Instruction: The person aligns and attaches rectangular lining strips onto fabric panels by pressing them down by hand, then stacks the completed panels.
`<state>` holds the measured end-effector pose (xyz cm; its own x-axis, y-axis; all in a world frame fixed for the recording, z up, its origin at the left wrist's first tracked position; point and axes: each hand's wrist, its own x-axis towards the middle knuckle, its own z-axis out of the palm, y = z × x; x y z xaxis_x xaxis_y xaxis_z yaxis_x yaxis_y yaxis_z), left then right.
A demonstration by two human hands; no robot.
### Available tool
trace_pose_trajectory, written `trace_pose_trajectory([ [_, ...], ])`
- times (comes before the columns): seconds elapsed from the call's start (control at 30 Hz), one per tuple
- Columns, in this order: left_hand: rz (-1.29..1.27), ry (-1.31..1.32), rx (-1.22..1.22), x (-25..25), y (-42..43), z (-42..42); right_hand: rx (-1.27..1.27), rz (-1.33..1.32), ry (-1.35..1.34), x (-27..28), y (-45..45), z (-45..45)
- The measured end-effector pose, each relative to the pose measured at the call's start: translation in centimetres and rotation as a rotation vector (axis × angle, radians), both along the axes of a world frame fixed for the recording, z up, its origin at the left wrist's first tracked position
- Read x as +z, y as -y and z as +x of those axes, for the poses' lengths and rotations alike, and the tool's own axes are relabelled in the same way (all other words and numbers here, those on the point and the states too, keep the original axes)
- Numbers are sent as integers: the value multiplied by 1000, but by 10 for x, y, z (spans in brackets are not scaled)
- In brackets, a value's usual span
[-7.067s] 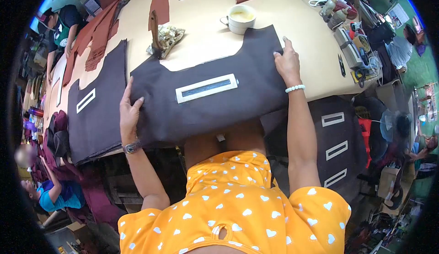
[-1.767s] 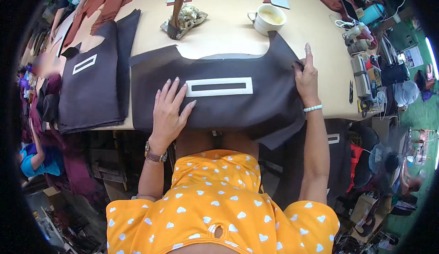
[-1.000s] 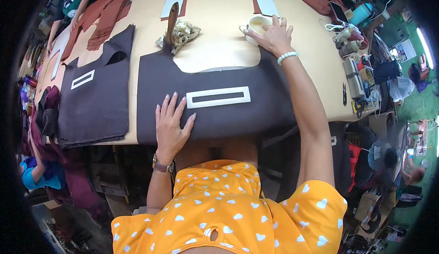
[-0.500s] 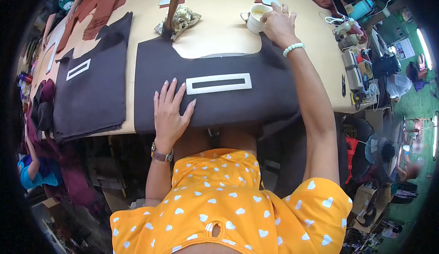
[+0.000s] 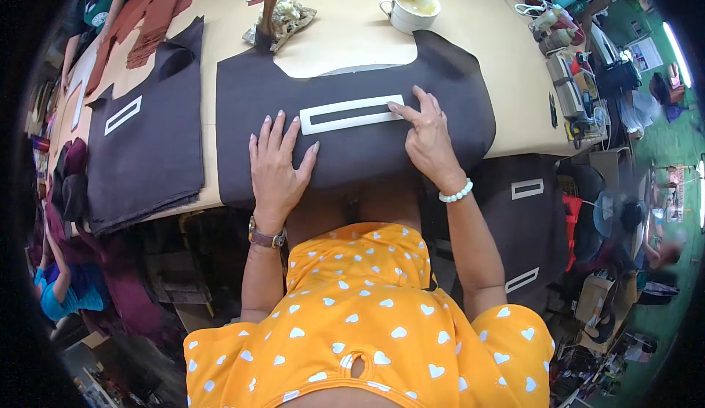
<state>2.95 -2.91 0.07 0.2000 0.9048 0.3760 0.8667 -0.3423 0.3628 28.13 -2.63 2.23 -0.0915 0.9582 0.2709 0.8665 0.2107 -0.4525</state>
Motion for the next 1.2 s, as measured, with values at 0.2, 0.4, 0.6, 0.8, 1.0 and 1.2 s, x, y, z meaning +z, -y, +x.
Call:
trace_pose_trajectory([
  [0.2, -2, -11, -1, 0, 0, -1, -159, -114, 533, 3, 5, -15],
  [0.4, -5, -9, -3, 1, -1, 0, -160, -32, 993, 4, 6, -33],
  [0.6, 4, -17, -9, 0, 0, -1, -106, 9, 1051, 5, 15, -62],
  [0.8, 11, -15, -12, 0, -1, -1, -190, -106, 1075, 12, 3, -38],
  [1.0, 4, -19, -16, 0, 1, -1, -197, -148, 1113, 6, 2, -21],
  [1.2, 27, -17, -13, -2, 0, -1, -130, -130, 1105, 7, 2, -23],
])
